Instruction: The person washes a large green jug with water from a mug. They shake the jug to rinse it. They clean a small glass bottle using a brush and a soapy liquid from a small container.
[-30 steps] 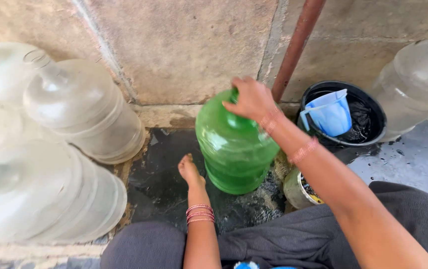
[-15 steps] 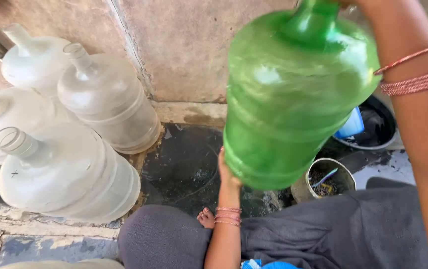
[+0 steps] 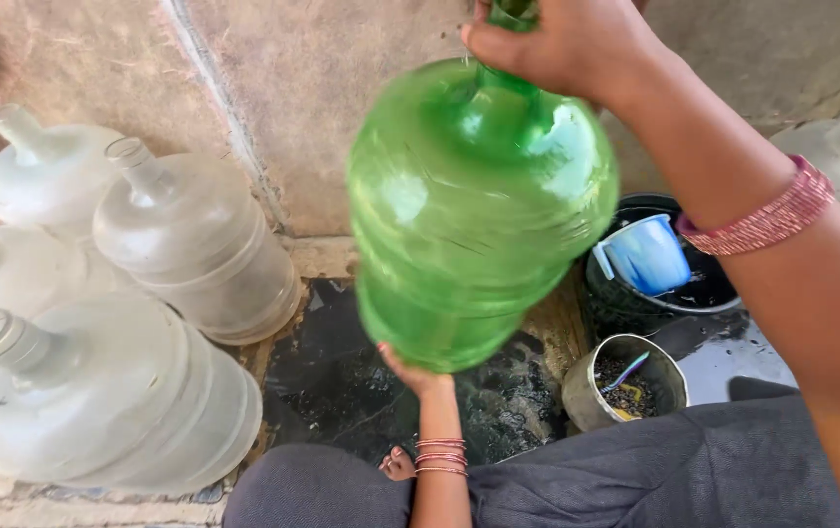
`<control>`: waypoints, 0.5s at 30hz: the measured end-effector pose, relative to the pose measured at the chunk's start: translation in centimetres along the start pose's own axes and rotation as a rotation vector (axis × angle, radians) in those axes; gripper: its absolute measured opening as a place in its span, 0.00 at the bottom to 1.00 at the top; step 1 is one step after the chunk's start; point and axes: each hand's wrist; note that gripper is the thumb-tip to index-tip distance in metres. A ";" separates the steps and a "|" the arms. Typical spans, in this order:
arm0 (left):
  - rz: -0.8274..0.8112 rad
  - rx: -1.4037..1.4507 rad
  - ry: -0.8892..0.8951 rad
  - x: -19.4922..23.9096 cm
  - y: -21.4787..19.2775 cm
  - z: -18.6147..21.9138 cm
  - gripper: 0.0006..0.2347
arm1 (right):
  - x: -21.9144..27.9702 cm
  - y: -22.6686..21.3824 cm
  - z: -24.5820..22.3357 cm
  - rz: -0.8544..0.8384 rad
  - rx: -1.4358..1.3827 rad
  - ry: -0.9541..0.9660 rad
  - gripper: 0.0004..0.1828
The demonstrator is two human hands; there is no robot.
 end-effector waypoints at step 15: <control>-0.023 -0.327 0.059 -1.5 -1.6 -0.5 0.35 | 8.3 -7.5 0.4 0.124 -0.283 0.175 0.19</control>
Point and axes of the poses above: each hand's wrist, its own x-axis away from the middle knuckle, its own y-axis out of the palm, z = x × y, and after that the axes turned 7 degrees about z, right-handed
